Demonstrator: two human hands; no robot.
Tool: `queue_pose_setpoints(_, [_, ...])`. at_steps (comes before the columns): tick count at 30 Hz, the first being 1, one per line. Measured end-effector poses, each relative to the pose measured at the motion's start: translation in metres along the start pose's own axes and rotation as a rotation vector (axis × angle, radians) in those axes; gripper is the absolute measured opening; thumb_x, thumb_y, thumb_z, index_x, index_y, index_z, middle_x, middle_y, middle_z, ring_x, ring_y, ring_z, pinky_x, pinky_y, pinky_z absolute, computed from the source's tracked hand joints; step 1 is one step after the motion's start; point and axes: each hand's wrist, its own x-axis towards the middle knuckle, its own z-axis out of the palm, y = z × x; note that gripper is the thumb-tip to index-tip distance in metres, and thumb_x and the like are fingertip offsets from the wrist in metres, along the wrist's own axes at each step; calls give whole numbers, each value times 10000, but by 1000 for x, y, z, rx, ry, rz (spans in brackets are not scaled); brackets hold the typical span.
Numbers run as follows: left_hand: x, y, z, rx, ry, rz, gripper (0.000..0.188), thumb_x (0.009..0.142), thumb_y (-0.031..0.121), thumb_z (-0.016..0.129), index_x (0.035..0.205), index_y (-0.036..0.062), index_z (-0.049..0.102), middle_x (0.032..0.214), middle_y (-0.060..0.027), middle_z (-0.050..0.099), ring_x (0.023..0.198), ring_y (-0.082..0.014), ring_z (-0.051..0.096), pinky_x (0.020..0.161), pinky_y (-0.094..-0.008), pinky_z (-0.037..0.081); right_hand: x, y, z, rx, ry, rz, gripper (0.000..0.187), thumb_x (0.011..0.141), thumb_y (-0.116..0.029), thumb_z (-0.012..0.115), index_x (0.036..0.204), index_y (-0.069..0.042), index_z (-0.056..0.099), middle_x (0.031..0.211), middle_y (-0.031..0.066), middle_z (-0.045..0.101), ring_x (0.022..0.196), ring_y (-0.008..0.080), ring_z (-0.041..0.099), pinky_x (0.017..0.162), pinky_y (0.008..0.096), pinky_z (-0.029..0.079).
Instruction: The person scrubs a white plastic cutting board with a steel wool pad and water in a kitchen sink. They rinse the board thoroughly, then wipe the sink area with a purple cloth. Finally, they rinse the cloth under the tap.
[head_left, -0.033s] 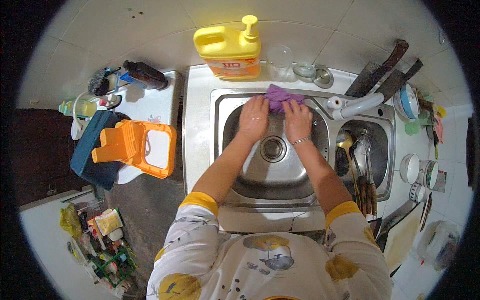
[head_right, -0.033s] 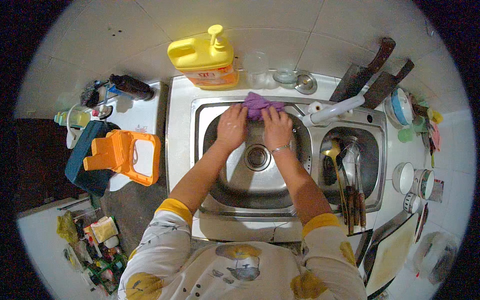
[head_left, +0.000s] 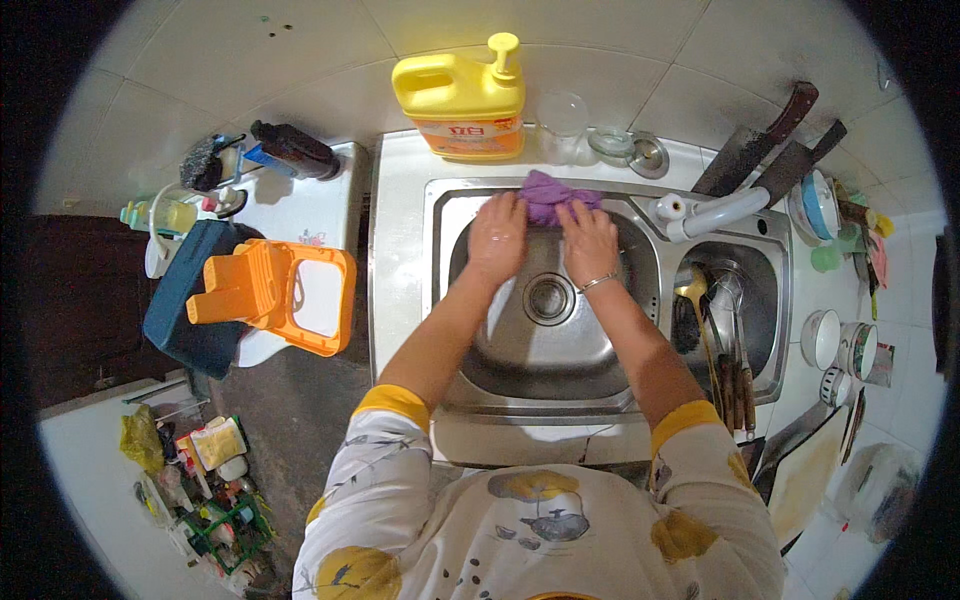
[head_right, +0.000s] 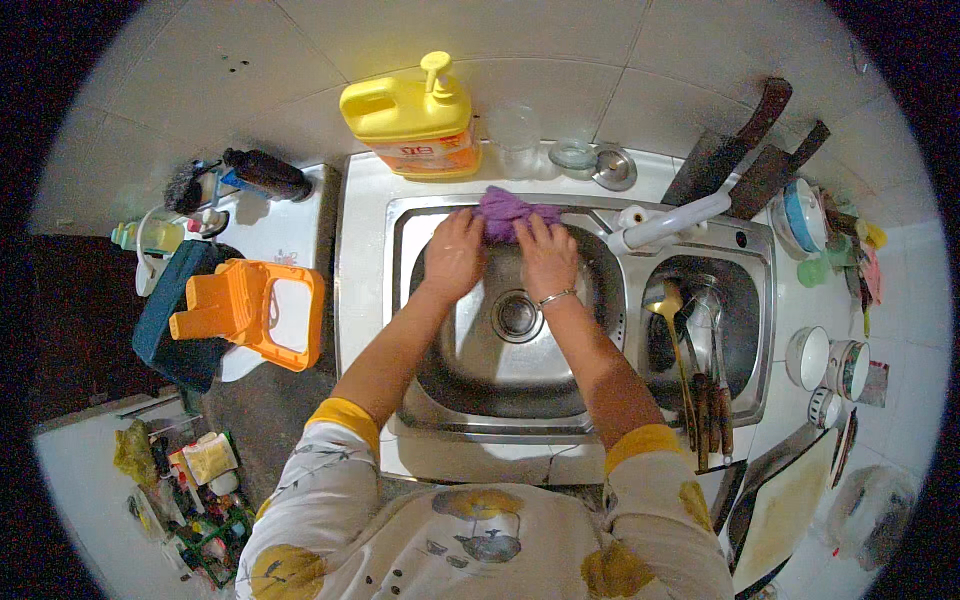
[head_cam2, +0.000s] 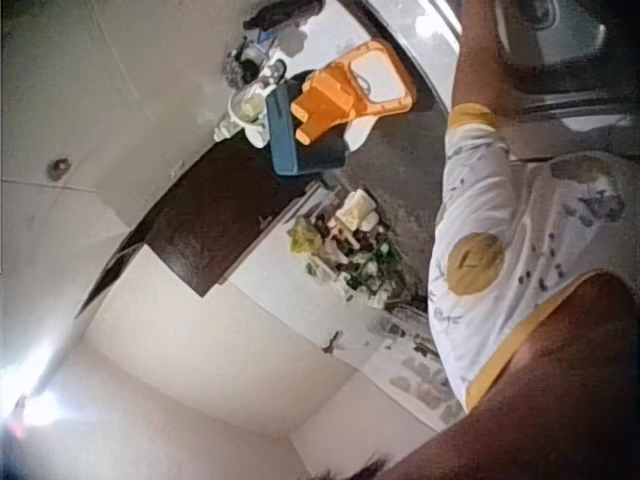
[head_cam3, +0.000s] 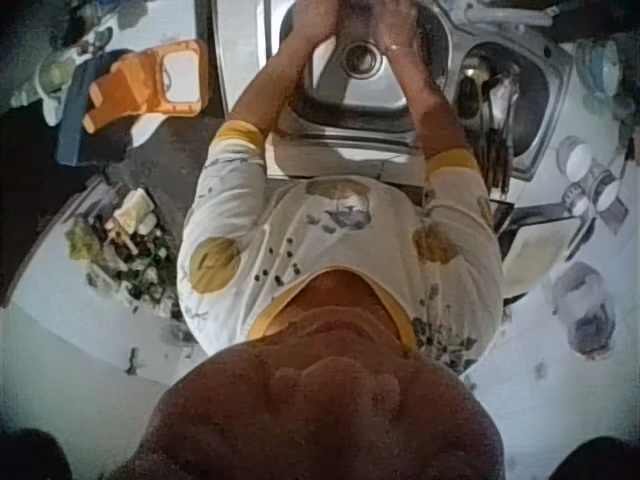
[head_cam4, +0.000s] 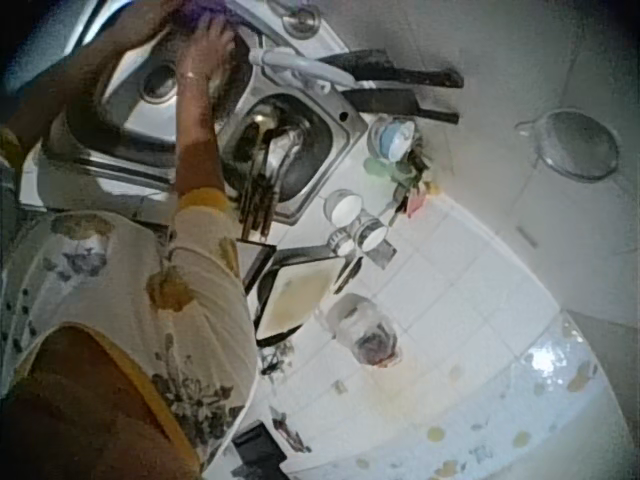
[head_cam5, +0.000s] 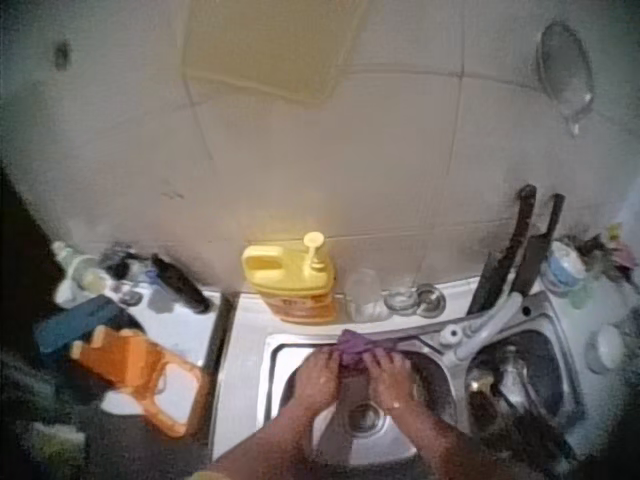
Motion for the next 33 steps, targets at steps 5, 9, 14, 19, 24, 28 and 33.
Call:
queue_pose_setpoints(5, [-29,-58,-43,280,-17,-94,370,772,183,555,1122,67,573,1143,-87,530,1157,-267,431,946,-436,330,24,-33,11,200,35,-252,519,769,-66,493,1279,-160,478,1229,56,531,1081,282,469,980,422,333])
queue_pose_setpoints(9, [-37,-75,-50,334,-9,-60,257,784,186,528,1003,82,612,1080,-79,543,1096,-261,458,903,-423,341,33,-82,39,280,40,-241,501,776,-37,468,1268,-127,483,1244,69,527,1093,306,457,986,410,330])
queue_pose_setpoints(14, [-57,-67,-61,263,-111,-109,137,765,182,530,807,82,614,987,-80,552,983,-269,491,788,-420,382,34,-117,49,392,16,-179,414,749,-41,515,1157,-110,540,1130,84,554,1050,307,482,901,421,394])
queue_pose_setpoints(19, [-100,-56,-90,3,-49,-104,129,646,142,638,750,74,603,846,-96,542,852,-296,520,711,-416,416,5,-93,62,507,-332,-200,248,740,-13,515,962,-81,604,874,126,564,843,340,551,767,422,465])
queue_pose_setpoints(24, [-57,-111,-126,-28,282,-227,133,652,108,630,761,38,601,798,-140,554,804,-339,523,709,-444,436,62,-106,-5,681,79,-184,216,740,-10,539,937,-54,615,917,148,589,893,334,568,816,404,467])
queue_pose_setpoints(28, [-12,-141,-127,98,337,-396,357,698,113,615,1052,73,635,1084,-180,575,1036,-362,521,892,-432,424,103,-131,-14,525,149,-153,433,752,-43,584,1181,-90,549,1233,161,486,1059,342,505,912,405,424])
queue_pose_setpoints(33, [10,-163,-80,-199,16,-125,423,849,166,538,1270,150,499,1362,-177,400,1241,-392,374,1049,-435,300,90,-142,23,332,-100,-210,479,803,-181,589,1265,-115,482,1350,140,397,1191,331,396,1032,442,302])
